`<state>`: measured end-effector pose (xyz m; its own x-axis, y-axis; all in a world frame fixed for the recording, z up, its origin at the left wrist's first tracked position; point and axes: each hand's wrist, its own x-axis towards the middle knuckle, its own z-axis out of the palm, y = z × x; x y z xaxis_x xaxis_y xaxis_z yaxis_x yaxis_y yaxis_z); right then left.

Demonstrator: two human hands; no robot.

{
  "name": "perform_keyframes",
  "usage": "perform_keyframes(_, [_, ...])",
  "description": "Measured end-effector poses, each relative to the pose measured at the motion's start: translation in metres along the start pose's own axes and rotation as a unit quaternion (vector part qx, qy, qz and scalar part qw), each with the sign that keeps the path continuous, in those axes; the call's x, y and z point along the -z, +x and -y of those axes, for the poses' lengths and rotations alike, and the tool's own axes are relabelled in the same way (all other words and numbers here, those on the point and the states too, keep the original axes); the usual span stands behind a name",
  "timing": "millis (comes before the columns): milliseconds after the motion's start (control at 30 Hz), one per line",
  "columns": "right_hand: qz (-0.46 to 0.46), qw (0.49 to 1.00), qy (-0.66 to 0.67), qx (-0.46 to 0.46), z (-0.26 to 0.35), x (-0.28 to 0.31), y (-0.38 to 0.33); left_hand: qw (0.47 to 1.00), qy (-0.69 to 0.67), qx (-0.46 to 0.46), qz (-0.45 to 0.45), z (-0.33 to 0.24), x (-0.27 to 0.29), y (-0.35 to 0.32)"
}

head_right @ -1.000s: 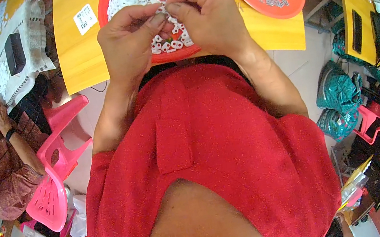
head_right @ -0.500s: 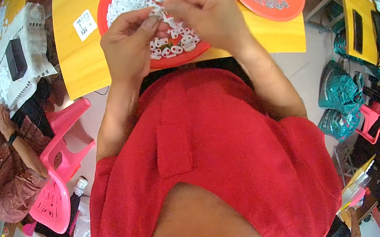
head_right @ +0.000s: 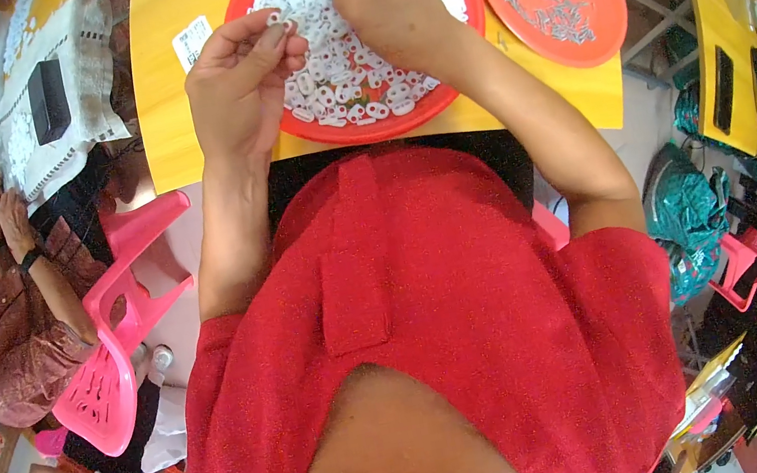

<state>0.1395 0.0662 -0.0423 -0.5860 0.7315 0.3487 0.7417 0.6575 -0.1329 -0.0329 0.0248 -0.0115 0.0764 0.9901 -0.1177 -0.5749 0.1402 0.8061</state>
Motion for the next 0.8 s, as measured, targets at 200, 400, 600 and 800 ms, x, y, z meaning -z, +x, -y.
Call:
perform_keyframes(200, [0.006, 1.0, 0.007, 0.006, 0.005, 0.0, -0.002, 1.0, -0.001, 0.005, 0.017, 0.0, -0.002, 0.001])
perform_keyframes(400, [-0.039, 0.986, 0.143, -0.079, 0.006, 0.018, -0.011, 0.999, -0.008, 0.015, 0.03, 0.001, -0.001, 0.002])
perform_keyframes(600, [-0.007, 0.735, 0.625, -0.263, 0.029, 0.058, -0.023, 0.995, -0.05, 0.044, 0.075, 0.007, -0.009, -0.003])
perform_keyframes(800, [-0.051, 0.681, 0.677, -0.274, 0.039, 0.061, -0.028, 0.993, -0.056, 0.04, 0.098, 0.009, -0.016, -0.01])
